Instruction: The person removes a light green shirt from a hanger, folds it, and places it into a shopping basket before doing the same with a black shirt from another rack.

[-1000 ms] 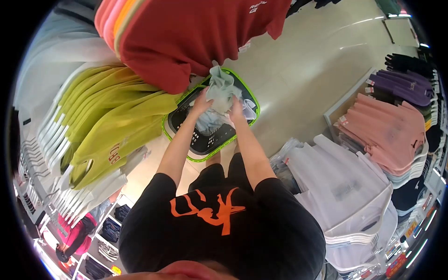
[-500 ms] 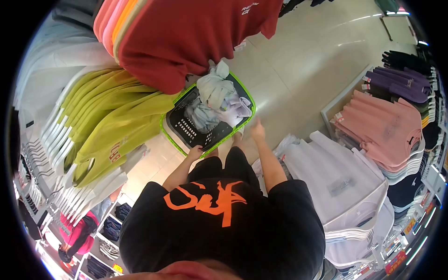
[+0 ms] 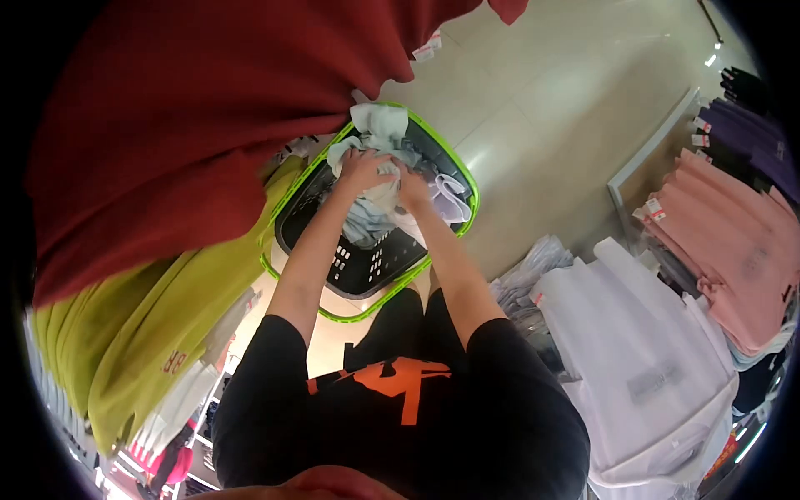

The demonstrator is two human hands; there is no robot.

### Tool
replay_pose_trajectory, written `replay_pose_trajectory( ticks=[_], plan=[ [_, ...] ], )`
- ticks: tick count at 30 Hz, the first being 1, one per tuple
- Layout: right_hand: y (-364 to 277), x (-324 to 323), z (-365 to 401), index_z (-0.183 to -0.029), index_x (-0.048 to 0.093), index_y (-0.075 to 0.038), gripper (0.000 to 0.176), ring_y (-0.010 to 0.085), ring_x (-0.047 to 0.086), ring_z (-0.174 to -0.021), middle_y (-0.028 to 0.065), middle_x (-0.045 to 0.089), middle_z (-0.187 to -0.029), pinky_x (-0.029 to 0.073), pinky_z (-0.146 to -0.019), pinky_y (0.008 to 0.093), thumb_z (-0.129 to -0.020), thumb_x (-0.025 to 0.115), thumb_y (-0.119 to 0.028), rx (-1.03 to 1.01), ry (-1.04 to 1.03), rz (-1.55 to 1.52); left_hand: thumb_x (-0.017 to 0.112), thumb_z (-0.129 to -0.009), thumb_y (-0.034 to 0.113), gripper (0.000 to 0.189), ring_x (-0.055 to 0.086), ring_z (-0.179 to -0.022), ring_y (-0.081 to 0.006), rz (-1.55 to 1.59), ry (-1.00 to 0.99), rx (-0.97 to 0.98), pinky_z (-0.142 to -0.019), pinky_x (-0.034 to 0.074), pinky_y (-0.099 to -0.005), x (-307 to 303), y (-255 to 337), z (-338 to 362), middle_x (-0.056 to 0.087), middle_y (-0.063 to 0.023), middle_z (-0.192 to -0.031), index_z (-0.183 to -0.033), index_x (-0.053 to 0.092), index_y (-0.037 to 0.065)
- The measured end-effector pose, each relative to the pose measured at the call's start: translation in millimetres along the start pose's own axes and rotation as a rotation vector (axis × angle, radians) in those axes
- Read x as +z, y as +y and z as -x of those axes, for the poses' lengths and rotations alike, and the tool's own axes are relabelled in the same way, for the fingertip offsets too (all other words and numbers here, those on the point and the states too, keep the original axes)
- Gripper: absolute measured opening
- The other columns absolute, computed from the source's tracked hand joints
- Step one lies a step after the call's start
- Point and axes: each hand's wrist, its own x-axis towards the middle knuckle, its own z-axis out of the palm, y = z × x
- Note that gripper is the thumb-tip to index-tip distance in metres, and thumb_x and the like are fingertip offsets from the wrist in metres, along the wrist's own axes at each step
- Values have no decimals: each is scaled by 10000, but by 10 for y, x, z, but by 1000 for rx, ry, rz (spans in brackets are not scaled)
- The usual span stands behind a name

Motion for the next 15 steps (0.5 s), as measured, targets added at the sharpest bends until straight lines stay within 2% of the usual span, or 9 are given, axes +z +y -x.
replay_pose_trajectory(
  ticks=[2, 3, 5, 8, 10, 11, 12, 14, 15],
  plan=[
    [427, 246, -229, -1205, 401, -103, 425, 380, 530, -913, 219, 548, -996, 430, -777, 420, -781, 434, -117, 269, -330, 96, 438, -685, 640, 643, 443, -1089, -314, -61, -320, -126, -928, 282, -465, -243, 159, -227, 490, -114, -1181, -1137, 535, 193],
    [508, 259, -235, -1189, 415, -89, 407, 375, 530, -911, 219, 546, -997, 430, -772, 416, -783, 434, -122, 243, -356, 112, 288, -733, 659, 668, 467, -1086, -291, -83, -471, -234, -929, 284, -446, -191, 177, -393, 506, -99, -1176, -1116, 554, 180],
    [547, 138, -279, -1155, 444, -61, 374, 367, 530, -907, 220, 542, -1000, 430, -763, 409, -788, 434, -131, 185, -403, 151, 284, -750, 644, 670, 482, -1073, -296, 5, -396, -255, -898, 339, -420, 24, 68, -599, 524, -105, -1149, -1104, 557, 145],
    [446, 44, 57, -1128, 465, -62, 357, 358, 525, -901, 204, 546, -993, 421, -763, 408, -774, 447, -103, 156, 248, 33, 337, -771, 529, 571, 482, -1075, -299, 68, -427, -295, -870, 383, -393, 169, 101, -755, 521, -106, -1150, -1096, 553, 111],
    [155, -318, 383, -1099, 474, -49, 369, 370, 499, -918, 193, 540, -991, 399, -788, 408, -732, 476, -16, 147, 316, -159, 373, -759, 492, 546, 470, -1087, -298, 78, -459, -331, -856, 395, -389, 195, 162, -793, 488, -114, -1189, -1090, 551, 96],
    [103, -432, 543, -1093, 471, -36, 364, 377, 503, -903, 192, 542, -988, 403, -774, 417, -730, 473, -9, -27, 391, -81, 464, -761, 389, 404, 471, -1088, -241, 110, -363, -391, -887, 351, -354, 179, 249, -752, 521, -106, -1144, -1035, 589, 119],
    [68, -511, 664, -1086, 467, -22, 358, 384, 507, -888, 190, 543, -985, 407, -761, 426, -728, 469, -1, -202, 469, -4, 469, -765, 364, 374, 462, -1090, -251, 89, -192, -334, -903, 334, -366, 150, 329, -673, 525, -108, -1128, -1021, 592, 121],
    [31, -523, 839, -1075, 475, -11, 350, 391, 515, -861, 196, 551, -963, 410, -750, 435, -726, 476, -17, -127, 584, 10, 481, -773, 313, 313, 444, -1094, -270, 42, 149, -204, -935, 299, -390, 94, 495, -452, 534, -112, -1096, -994, 599, 124],
    [56, -495, 876, -1070, 479, -5, 346, 395, 519, -848, 199, 555, -951, 411, -744, 439, -725, 480, -26, -89, 642, 18, 483, -772, 278, 301, 426, -1104, -282, 26, 223, -136, -942, 285, -412, 143, 556, -339, 519, -119, -1111, -1007, 585, 120]
  ],
)
